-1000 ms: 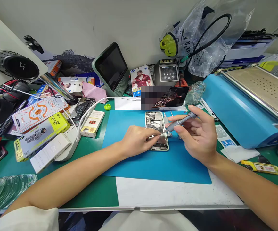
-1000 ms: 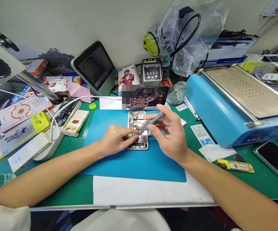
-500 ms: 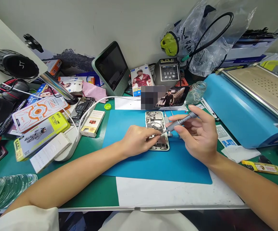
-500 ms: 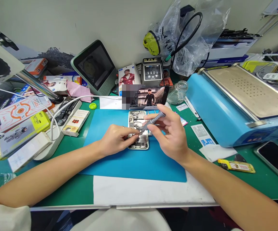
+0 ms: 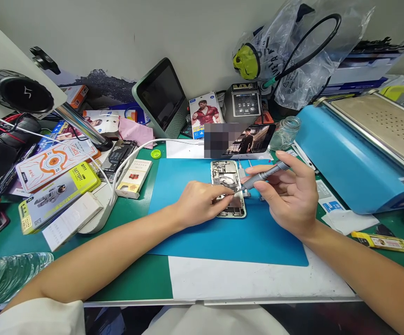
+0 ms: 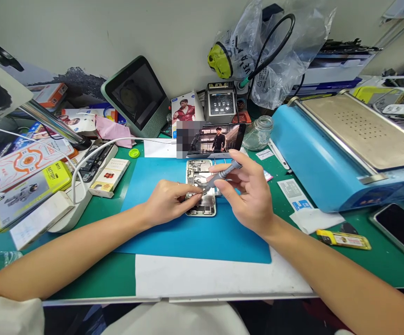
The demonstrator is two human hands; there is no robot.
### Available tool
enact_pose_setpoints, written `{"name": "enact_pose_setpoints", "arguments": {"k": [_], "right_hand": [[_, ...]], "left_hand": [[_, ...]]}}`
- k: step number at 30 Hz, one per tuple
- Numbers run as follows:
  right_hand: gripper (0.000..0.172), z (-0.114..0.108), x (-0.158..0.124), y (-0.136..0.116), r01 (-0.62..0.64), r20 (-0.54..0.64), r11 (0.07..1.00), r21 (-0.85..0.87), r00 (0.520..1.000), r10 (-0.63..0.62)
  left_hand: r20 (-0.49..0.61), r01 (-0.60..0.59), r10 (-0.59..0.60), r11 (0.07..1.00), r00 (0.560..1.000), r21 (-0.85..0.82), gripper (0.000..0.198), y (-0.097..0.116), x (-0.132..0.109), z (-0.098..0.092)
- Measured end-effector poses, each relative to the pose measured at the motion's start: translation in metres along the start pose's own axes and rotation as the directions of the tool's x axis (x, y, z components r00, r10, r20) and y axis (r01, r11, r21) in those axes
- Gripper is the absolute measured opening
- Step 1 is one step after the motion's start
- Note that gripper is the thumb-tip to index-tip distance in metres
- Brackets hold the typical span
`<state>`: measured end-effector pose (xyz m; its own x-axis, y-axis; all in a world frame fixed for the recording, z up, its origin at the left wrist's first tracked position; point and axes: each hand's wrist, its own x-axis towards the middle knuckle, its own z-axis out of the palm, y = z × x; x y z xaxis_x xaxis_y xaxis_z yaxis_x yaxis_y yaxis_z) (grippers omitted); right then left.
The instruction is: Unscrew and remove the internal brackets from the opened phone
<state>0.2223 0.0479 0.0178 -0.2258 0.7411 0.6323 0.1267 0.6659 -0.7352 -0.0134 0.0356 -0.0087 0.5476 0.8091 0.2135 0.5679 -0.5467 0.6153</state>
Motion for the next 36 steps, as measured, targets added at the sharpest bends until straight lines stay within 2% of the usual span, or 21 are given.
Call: {"name": "enact_pose_setpoints", "arguments": {"k": [26,36], "right_hand": [[0.063,-0.0003,-0.0006,-0.0002,0.027,0.002,0.999,-0.021,1.000,-0.027],[0.060,0.0013,-0.0015,-0.0020,-0.003,-0.003,1.000,-0.017,1.000,0.003]], "left_hand": [[-0.017,0.019,-0.019,0.999,1.000,-0.034,0.027,0.0036,0.0014,-0.0016],[-0.003,0.018,-0.018,0.999,1.000,-0.035,0.024,0.0054,0.0026,-0.0035]]}}
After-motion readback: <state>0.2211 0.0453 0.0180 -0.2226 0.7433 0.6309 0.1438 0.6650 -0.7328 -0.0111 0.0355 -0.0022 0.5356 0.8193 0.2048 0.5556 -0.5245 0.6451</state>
